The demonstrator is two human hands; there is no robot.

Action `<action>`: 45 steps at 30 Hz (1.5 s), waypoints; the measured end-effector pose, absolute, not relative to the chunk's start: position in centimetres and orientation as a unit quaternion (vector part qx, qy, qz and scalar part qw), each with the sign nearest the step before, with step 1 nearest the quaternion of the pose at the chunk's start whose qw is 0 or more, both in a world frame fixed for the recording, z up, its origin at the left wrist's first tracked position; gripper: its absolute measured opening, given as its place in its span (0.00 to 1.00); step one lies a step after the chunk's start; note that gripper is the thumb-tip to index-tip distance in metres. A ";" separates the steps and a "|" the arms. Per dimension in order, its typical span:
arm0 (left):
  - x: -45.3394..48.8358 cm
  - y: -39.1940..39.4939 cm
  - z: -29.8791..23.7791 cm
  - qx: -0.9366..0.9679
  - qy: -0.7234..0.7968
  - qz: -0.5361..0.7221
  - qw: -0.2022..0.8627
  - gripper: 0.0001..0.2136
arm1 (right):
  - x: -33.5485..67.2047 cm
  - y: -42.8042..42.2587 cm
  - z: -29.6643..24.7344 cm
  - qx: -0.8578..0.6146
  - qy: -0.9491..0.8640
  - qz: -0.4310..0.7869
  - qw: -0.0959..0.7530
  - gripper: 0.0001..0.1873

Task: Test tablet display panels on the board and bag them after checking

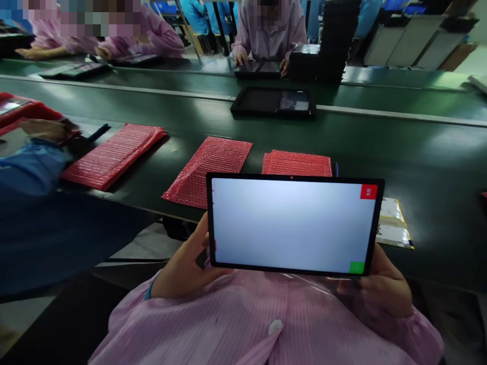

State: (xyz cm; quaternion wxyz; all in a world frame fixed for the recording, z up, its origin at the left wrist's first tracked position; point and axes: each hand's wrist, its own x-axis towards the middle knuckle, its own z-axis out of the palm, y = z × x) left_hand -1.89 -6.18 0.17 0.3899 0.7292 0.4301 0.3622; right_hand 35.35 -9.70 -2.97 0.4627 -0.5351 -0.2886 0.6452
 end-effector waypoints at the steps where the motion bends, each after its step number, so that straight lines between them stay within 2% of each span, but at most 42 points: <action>1: -2.1 -6.1 0.0 0.730 0.442 0.354 0.383 0.51 | 34.9 -9.7 -2.5 -0.522 -0.265 0.661 0.469 0.35; 6: -3.1 -5.2 -0.6 0.726 0.501 0.314 0.352 0.51 | 32.7 -9.4 -0.4 -0.451 -0.266 0.691 0.498 0.34; 13: -4.2 -4.6 -1.2 0.725 0.558 0.268 0.302 0.49 | 31.6 -8.6 0.3 -0.396 -0.325 0.716 0.473 0.35; 18: -4.7 -4.4 -1.5 0.705 0.567 0.267 0.332 0.50 | 31.4 -8.4 0.0 -0.388 -0.338 0.721 0.465 0.37; 23: -4.1 -3.8 -2.0 0.633 0.566 0.339 0.405 0.51 | 31.2 -8.0 -1.2 -0.349 -0.318 0.731 0.492 0.43; 26: -3.6 -3.4 -2.0 0.586 0.572 0.356 0.450 0.43 | 31.3 -7.6 -2.0 -0.328 -0.330 0.737 0.490 0.45; 29: -3.6 -3.4 -1.4 0.565 0.588 0.337 0.470 0.22 | 31.3 -7.3 -2.3 -0.327 -0.344 0.728 0.496 0.45; 31: -3.8 -3.6 -0.7 0.583 0.593 0.320 0.453 0.14 | 31.3 -7.3 -2.4 -0.335 -0.343 0.721 0.500 0.44; 35: -4.0 -4.3 1.0 0.714 0.448 0.281 0.460 0.14 | 31.2 -7.4 -2.6 -0.332 -0.344 0.723 0.499 0.43; 39: -3.2 -4.6 2.0 0.770 0.255 0.227 0.538 0.16 | 31.3 -7.5 -3.5 -0.353 -0.342 0.700 0.518 0.43; 45: -3.0 -4.8 1.8 0.758 0.253 0.175 0.574 0.19 | 31.3 -7.6 -3.7 -0.360 -0.333 0.704 0.513 0.42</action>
